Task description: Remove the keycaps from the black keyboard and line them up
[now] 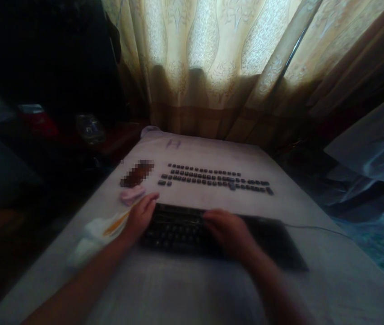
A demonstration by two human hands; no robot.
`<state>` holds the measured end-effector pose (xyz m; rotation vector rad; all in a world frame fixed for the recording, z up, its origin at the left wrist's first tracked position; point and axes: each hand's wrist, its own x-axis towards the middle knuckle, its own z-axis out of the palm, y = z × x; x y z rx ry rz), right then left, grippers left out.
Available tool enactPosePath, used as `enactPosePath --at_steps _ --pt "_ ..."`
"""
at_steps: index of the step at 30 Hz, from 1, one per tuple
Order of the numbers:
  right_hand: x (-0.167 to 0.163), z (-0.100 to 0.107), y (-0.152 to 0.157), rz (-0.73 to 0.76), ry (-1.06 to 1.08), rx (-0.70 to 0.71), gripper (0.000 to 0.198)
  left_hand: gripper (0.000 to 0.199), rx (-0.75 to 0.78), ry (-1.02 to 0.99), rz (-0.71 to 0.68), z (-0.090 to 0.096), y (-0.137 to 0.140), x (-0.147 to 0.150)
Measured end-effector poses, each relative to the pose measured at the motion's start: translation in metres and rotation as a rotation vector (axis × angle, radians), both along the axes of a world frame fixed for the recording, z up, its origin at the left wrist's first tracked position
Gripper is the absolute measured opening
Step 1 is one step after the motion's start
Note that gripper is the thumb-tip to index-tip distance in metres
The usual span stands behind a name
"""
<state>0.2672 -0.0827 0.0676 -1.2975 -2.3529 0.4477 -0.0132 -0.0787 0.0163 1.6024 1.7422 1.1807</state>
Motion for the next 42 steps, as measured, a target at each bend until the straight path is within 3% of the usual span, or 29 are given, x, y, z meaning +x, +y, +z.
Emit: enactPosePath --at_steps 4,9,19,23,28,32,37,42 --pt "-0.047 0.008 0.009 0.152 -0.34 -0.08 0.026 0.039 0.017 0.044 -0.058 -0.003 0.003 0.001" --pt "-0.061 0.009 0.027 0.217 -0.578 -0.058 0.024 0.039 0.022 0.067 -0.074 -0.006 0.0 -0.001" --pt "-0.068 0.011 0.04 0.345 -0.629 -0.061 0.025 0.039 0.017 0.066 -0.077 0.0 -0.002 0.002" --pt "-0.051 0.018 0.039 0.286 -0.468 -0.182 0.019 0.04 0.025 0.053 -0.068 0.001 -0.003 0.002" --pt "-0.037 0.02 0.04 0.087 0.113 -0.476 0.008 0.039 0.024 0.042 -0.059 0.002 -0.004 0.003" --pt "-0.046 0.013 0.036 0.061 0.488 -0.654 0.019 0.04 0.019 0.027 -0.045 0.003 -0.004 0.003" --pt "-0.065 -0.003 0.029 0.156 0.557 -0.781 0.015 0.039 0.025 0.009 -0.02 0.003 -0.004 0.002" --pt "-0.071 -0.015 0.026 0.162 0.489 -0.804 0.013 0.04 0.025 -0.014 -0.028 0.0 -0.004 0.002"
